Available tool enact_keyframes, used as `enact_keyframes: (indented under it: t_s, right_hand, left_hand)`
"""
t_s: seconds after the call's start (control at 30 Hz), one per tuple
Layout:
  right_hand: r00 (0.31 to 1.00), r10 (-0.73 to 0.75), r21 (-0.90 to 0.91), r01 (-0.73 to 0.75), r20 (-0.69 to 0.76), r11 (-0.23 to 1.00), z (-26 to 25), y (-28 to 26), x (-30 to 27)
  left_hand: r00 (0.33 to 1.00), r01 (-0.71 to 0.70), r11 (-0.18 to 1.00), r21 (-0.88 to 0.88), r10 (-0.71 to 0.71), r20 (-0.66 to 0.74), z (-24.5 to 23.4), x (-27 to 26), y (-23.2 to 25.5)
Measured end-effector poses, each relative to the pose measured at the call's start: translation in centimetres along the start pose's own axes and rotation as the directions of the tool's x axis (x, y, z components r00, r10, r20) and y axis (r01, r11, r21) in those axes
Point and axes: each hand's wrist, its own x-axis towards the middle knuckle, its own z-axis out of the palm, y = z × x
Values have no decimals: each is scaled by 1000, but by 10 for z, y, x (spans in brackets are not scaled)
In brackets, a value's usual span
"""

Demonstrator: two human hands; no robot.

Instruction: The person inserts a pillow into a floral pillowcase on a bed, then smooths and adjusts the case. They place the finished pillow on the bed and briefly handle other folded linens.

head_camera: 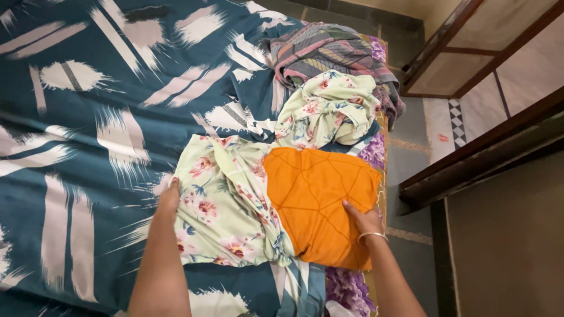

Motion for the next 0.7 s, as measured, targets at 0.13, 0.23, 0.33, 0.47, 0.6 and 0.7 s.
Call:
enact_keyframes:
  t_s: [0.13,0.23,0.33,0.47,0.6,0.7]
  right_hand:
    - [998,3,-238,-19,-66,971,5,-59,-33]
    - [983,-153,-261,122,-104,958,5,-90,-51]
    - [936,-289,5,296,-200,955,-22,-97,-42]
    - [982,-123,381,170,-144,909,-91,-89,-3]
    - [920,-391,538,345,-31,769,-120,-73,23]
    - [903,-429,455,388,-14,801,-129,-66,46]
  left_hand:
    - [983,-121,914,-388,56,-175,52,10,-13]
    - [990,-114,533,-839,-13,-143,51,16,-2]
    - [988,104,-7,-995,-111,104,17,15,23]
    - [984,120,-296,-948,-88,152,-58,24,6]
    - [979,16,-385,-923,-182,93,-91,45,-4]
    - [975,-59,-405,-912,-219,34,-93,62,-13]
